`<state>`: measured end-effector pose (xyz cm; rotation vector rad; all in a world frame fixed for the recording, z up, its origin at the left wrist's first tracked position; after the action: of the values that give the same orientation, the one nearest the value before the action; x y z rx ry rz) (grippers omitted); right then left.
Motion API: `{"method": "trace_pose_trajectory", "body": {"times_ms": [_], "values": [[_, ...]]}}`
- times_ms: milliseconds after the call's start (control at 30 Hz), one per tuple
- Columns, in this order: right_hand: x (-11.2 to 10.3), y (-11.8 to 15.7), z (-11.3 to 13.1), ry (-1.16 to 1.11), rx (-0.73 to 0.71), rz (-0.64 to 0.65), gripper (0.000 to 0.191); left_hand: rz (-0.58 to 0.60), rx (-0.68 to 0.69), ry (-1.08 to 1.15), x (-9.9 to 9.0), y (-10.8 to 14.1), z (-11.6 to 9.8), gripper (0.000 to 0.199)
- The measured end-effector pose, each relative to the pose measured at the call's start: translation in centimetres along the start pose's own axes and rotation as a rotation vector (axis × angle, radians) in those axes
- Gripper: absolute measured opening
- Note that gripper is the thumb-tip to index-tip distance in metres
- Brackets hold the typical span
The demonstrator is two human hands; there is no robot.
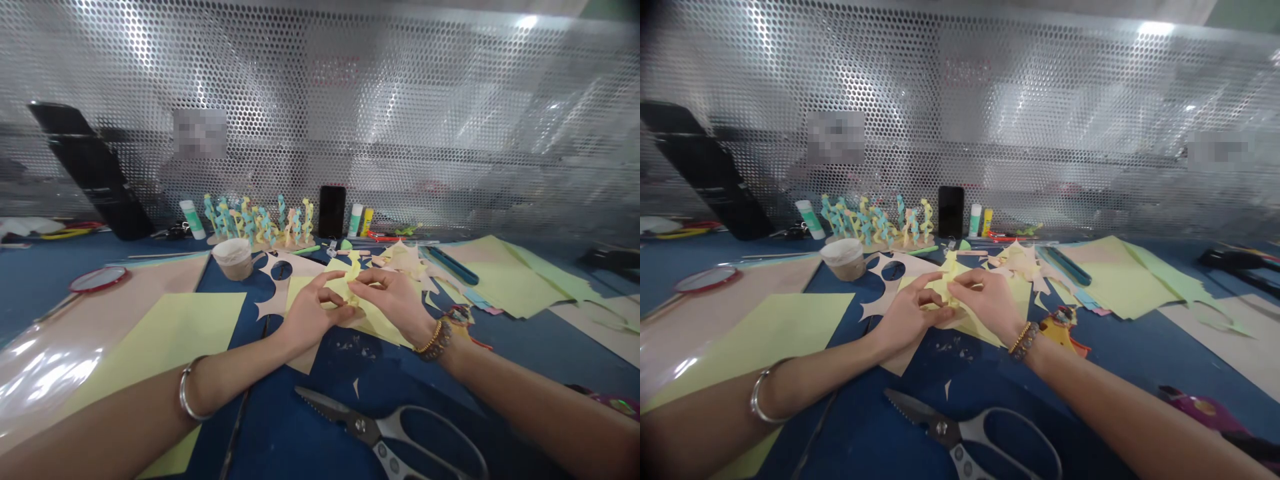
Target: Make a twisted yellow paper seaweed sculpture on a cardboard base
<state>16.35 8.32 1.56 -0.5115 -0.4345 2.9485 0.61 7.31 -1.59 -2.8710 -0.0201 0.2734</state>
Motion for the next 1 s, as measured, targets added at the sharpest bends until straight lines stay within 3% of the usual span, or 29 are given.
{"method": "trace_pose_trajectory", "body": {"times_ms": [333, 567, 800, 1000], "values": [[0.02, -0.06, -0.33, -0.007, -0.005, 0.012, 0.019, 0.059, -0.044, 0.014, 0.21, 0.09, -0.13, 0.071], [0.17, 0.14, -0.5, -0.011, -0.026, 0.047, 0.017, 0.014, -0.003, 0.157, -0.11, -0.06, 0.26, 0.046], [0.17, 0.22, -0.2, -0.003, -0.062, 0.088, 0.023, 0.025, -0.002, 0.25, 0.09, 0.03, 0.13, 0.04], [0.38, 0.45, 0.03, -0.059, -0.048, 0.075, 0.02, 0.032, 0.025, 0.167, 0.15, 0.16, -0.34, 0.042]]}}
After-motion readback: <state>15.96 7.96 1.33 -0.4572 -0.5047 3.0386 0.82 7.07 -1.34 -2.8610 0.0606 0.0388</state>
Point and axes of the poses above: each hand's wrist, its own y-axis away from the middle knuckle, its own x-axis out of the palm, z = x × y, the point moved 1 cm from there along -y, towards the middle knuckle, and after that the axes turned 11 degrees about -z, right-handed, at the moved point
